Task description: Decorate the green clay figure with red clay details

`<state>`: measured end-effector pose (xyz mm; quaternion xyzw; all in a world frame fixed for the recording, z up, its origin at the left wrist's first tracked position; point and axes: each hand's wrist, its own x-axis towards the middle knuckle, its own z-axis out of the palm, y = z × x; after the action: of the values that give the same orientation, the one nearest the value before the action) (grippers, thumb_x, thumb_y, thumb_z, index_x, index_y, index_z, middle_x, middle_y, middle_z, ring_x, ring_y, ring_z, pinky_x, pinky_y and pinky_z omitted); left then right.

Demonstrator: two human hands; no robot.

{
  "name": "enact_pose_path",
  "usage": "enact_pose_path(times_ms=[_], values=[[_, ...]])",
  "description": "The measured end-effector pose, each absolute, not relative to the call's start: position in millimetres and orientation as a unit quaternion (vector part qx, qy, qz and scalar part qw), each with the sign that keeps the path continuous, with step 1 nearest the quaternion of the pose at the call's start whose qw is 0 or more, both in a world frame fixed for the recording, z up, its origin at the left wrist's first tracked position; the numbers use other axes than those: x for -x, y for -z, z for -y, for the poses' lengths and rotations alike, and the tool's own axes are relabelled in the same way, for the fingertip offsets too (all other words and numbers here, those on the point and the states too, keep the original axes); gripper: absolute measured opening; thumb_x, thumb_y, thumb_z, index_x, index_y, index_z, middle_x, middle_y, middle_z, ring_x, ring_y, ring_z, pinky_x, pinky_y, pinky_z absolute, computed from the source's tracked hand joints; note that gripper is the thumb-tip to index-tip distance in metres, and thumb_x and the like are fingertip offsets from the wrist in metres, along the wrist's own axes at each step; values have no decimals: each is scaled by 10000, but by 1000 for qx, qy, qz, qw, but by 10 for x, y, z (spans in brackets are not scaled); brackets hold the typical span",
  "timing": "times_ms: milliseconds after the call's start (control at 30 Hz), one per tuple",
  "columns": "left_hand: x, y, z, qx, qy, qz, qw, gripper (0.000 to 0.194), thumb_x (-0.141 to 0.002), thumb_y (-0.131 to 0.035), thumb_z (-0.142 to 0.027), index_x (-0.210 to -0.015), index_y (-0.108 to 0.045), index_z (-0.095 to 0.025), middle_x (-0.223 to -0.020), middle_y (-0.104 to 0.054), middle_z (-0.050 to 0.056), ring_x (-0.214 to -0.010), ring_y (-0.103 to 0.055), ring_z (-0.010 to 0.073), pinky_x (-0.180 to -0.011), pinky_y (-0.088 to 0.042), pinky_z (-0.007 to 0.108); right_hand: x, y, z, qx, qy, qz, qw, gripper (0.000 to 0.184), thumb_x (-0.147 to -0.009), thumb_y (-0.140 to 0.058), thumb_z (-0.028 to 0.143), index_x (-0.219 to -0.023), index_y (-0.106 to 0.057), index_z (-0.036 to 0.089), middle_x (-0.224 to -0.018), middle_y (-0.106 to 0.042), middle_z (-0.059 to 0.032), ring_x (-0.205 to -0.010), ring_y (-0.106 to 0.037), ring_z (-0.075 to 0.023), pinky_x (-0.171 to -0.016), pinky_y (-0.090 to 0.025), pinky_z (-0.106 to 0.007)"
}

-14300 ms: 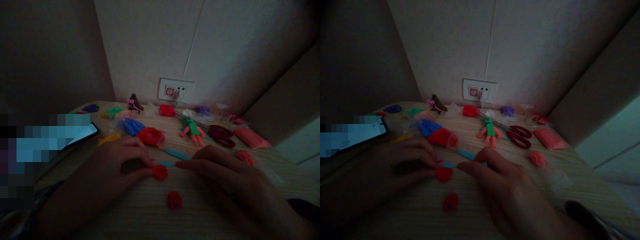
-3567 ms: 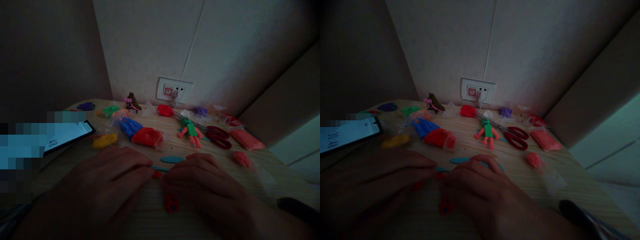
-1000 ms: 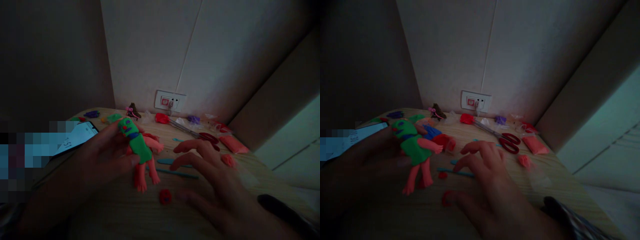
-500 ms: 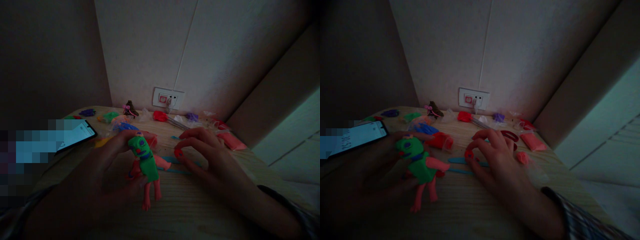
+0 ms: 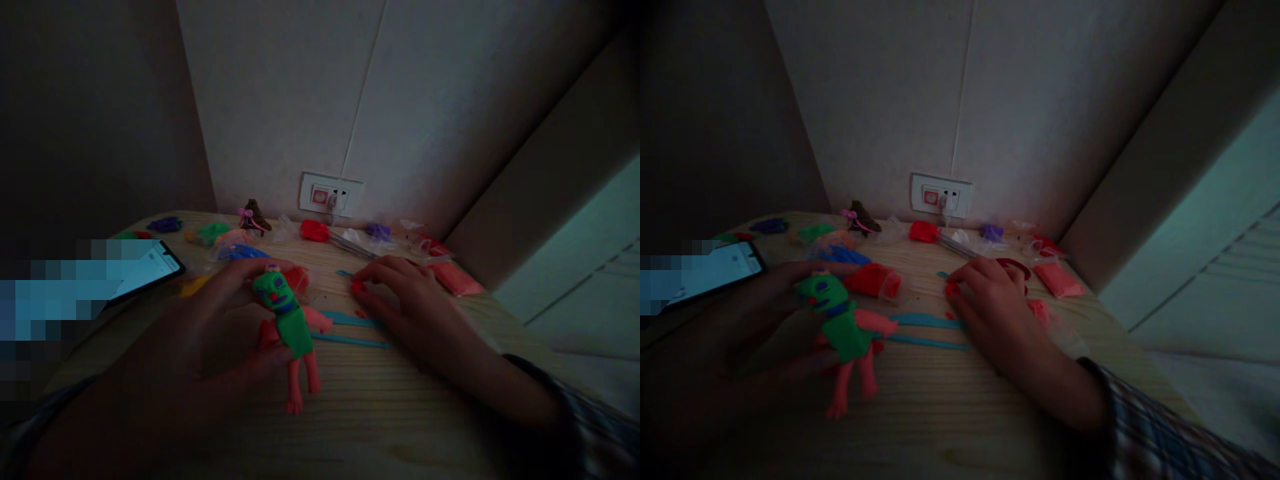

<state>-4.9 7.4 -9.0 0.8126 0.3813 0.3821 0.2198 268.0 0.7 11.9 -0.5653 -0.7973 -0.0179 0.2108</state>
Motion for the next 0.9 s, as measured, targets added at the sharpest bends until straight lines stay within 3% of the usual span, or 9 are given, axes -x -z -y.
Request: enact_pose_path(times_ms=[233, 500, 733, 900], values=[[35, 88, -52, -807, -398, -389, 198, 608, -799, -714, -448, -1354, -469, -478, -1353, -606, -70, -1269, -557, 342, -1081, -478, 453, -2705, -109, -30, 564, 47, 805, 176, 147, -954, -533, 194, -958, -679, 218, -1015, -713, -64, -1024, -646, -273, -875, -432, -455], [40, 96, -55, -820, -386, -364, 217, 616, -834, -685, -420, -1390, -425, -477, -1342, -622, -62, -1195, -619, 309, -949, -561, 371, -2702, -102, -28, 568, 50, 803, 175, 84, -940, -578, 206, -918, -658, 218, -995, -691, -60, -1013, -634, -277, -909, -386, -482], [-82, -31, 57, -771, -388, -433, 260, 532, -790, -684, -562, -1292, -548, -448, -1240, -678, -52, -1168, -630, 329, -954, -554, 393, -2784, -163, -21, 573, 37, 796, 191, 186, -973, -487, 245, -997, -667, 206, -988, -710, -66, -951, -643, -253, -856, -402, -439], [-22, 36, 1, -796, -402, -390, 228, 559, -786, -710, -469, -1314, -525, -467, -1243, -678, -65, -1135, -648, 313, -944, -559, 366, -2816, -187, -40, 564, 13, 806, 181, 181, -970, -494, 251, -1006, -665, 203, -1002, -701, -77, -959, -640, -256, -808, -424, -412]])
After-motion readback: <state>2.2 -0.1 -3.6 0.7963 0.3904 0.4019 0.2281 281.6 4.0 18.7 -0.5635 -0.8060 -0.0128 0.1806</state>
